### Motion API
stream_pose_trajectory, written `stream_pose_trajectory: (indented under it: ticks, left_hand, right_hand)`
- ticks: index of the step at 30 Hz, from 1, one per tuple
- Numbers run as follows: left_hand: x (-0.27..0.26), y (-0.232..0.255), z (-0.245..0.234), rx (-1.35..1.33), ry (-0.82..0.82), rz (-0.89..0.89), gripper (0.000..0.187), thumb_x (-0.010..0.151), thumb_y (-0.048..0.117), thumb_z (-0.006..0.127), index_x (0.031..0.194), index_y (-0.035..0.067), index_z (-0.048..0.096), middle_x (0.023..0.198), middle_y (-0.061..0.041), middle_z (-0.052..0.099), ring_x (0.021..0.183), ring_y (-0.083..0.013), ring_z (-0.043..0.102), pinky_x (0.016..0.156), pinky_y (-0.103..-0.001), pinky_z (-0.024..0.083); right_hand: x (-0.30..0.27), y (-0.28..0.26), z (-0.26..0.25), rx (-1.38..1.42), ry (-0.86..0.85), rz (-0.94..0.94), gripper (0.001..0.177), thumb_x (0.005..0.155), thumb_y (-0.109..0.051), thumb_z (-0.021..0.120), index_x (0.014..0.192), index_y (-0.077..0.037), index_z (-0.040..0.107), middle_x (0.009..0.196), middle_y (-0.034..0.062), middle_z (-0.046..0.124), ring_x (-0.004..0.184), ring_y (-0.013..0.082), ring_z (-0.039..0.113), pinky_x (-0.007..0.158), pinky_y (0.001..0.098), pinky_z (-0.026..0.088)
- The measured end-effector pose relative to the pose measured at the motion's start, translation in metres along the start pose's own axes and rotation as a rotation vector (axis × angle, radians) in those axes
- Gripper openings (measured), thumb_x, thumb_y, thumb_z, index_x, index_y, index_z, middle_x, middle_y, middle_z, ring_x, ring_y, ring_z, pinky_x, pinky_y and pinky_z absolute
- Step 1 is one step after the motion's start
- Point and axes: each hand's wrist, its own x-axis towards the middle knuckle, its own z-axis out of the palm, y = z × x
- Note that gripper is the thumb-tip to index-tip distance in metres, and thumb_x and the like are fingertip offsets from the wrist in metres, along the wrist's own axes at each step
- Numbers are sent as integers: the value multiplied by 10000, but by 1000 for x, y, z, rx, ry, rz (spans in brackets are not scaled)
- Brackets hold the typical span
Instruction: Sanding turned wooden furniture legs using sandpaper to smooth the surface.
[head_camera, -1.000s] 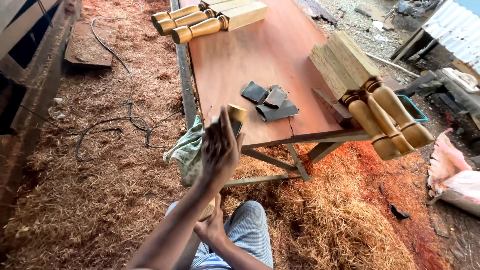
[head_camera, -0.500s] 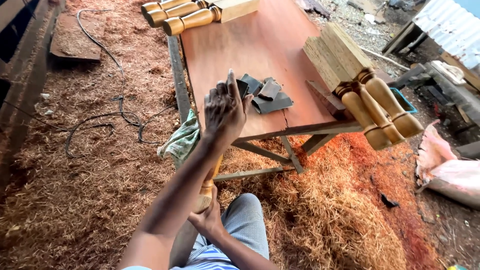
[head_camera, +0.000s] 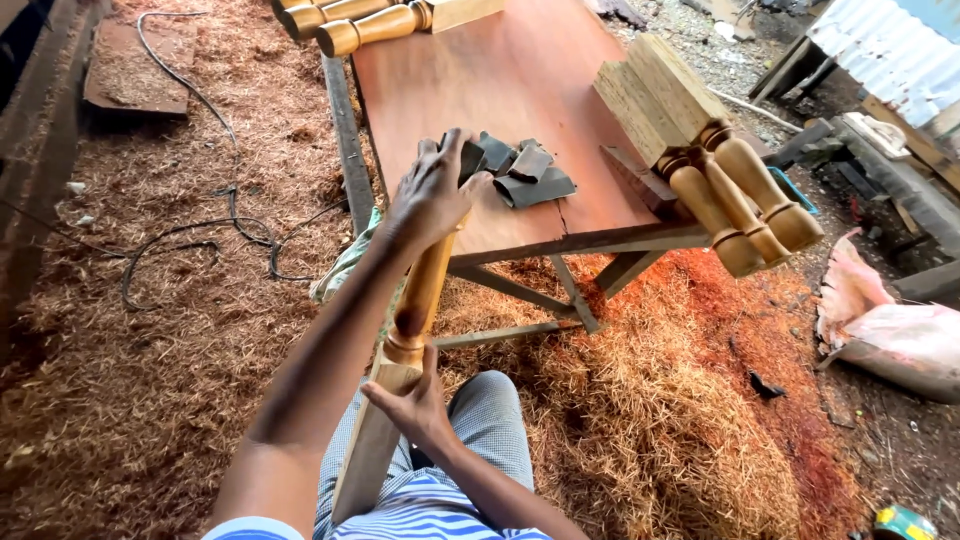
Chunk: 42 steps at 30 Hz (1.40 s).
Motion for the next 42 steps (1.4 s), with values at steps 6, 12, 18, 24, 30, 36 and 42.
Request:
stream_pose_trajectory:
  ticks: [6,12,18,24,30,36,42]
  left_hand:
    - [4,-5,6,-46,159,26,548,907,447,734,1273,94,530,1072,-214,638,905,-370,722,779,-493,595]
    - [7,-18,45,46,395,136,600,878,460,744,1207,28,491,1246,-274,533,1012,-393,648,771,-517,574]
    - [-17,-30,67,71,538,362,560,1036,381,624,1389,-2,418,1532,-363,346,1141,-480,576,881,-555,560]
    - [-12,-1,70,145,454,325,688,1014,385,590,1502,-35,349,1465,-378,398,1089,-477,591,806,-549,569]
    - [35,10,61,157,114,112,541,1056,420,563,1385,5,452,1305,-265,553,1038,-373,665,787,-489,601]
    - [14,-40,29,-276,239,106,501,1037,420,570,1380,57,538,1316,-213,633,1053,-315,708,887,-443,613]
    - [-33,-71,22,-356,500,153,553,1061,416,566,1460,41,495,1409,-259,614,1168,-328,695,973,-435,607]
  right_hand:
    - [12,12,9,51,123,-43,786,781,-299,865,1368,-62,400,1239,187,669,1070,255,722,890,356,637]
    - [15,14,11,-3,185,-109,714,756,-248,873,1295,-28,459,1167,154,705,1034,205,704,864,339,603]
    - [14,18,8,24,186,-89,752,751,-232,870,1327,-29,431,1183,150,693,1041,206,699,867,341,609]
    - [15,23,-1,169,137,-144,789,761,-159,884,1356,-13,387,1264,149,653,1115,209,685,939,332,600]
    - [16,15,-3,179,122,-50,776,746,-145,857,1352,-11,393,1237,148,667,1085,209,700,932,350,619]
    - [24,30,-1,254,-59,-163,716,810,-163,828,1399,3,454,1274,147,676,1151,203,684,1016,330,556]
    - [32,34,12,236,-137,-218,726,811,-172,845,1408,13,475,1299,122,646,1188,184,638,1053,316,501]
